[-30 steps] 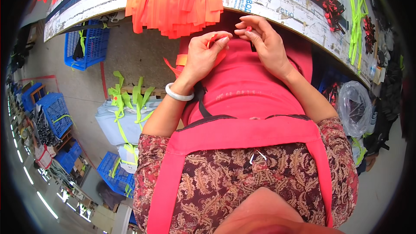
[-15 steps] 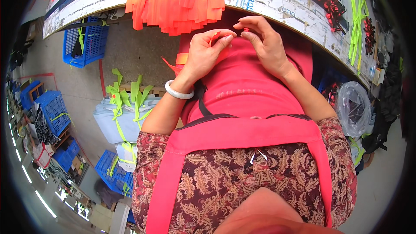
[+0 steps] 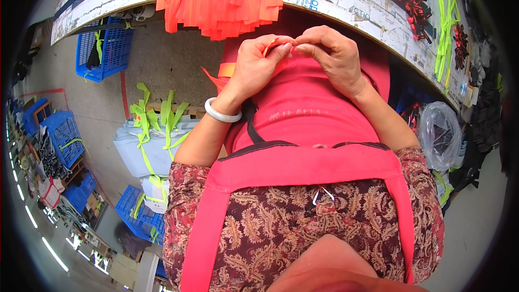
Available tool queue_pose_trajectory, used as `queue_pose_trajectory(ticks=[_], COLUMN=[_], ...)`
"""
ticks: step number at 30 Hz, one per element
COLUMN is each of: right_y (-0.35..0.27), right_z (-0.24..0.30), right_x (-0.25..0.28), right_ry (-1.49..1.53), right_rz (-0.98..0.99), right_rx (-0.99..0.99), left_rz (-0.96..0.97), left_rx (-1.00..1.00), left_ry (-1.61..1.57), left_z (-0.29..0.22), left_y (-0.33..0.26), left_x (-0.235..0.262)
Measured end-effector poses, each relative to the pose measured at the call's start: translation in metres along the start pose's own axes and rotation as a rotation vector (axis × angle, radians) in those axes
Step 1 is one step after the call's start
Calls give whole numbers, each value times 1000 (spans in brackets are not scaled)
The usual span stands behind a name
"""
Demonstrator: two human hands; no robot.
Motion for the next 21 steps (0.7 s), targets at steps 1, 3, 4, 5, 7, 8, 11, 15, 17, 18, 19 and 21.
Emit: queue_pose_trajectory(ticks=[1, 3, 4, 5, 7, 8, 11, 15, 17, 18, 19, 21], right_y=[0, 0, 0, -2, -5, -5, -6, -4, -4, -5, -7, -7], right_z=[12, 14, 15, 17, -9, -10, -13, 2, 10, 1, -9, -10], right_x=[2, 0, 0, -1, -12, -12, -15, -8, -7, -10, -14, -14], right_ry=[-84, -77, -71, -70, 255, 256, 254, 76, 52, 178, 303, 328], right_rz=[-41, -45, -49, -48, 57, 57, 87, 13, -3, 4, 11, 26], right_rx=[156, 147, 136, 136, -212, -212, -185, 30, 65, -79, -223, -248], left_rz=[-1, 33, 31, 41, 51, 50, 53, 46, 37, 31, 31, 54], left_rx=[0, -118, -117, -89, -63, -74, -104, -164, -158, -151, -151, -145], left_ry=[0, 83, 83, 88, 93, 96, 114, 147, 141, 136, 136, 175], left_z=[1, -6, -5, -3, 0, 0, -2, -6, -5, -4, -5, -5], left_y=[0, 0, 0, -1, -1, -2, -2, -1, -2, -2, -2, -4], left_x=[0, -1, 0, 0, -1, -1, -1, 1, 1, 2, 2, 0])
Point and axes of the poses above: each hand's wrist, its own y-axis towards the middle knuckle, its own x-axis out of the back of the hand, z = x × y, the point moved 9 cm from there along y, towards the middle knuckle, and after that the axes turned 15 degrees about -y, right-handed, at the moved point
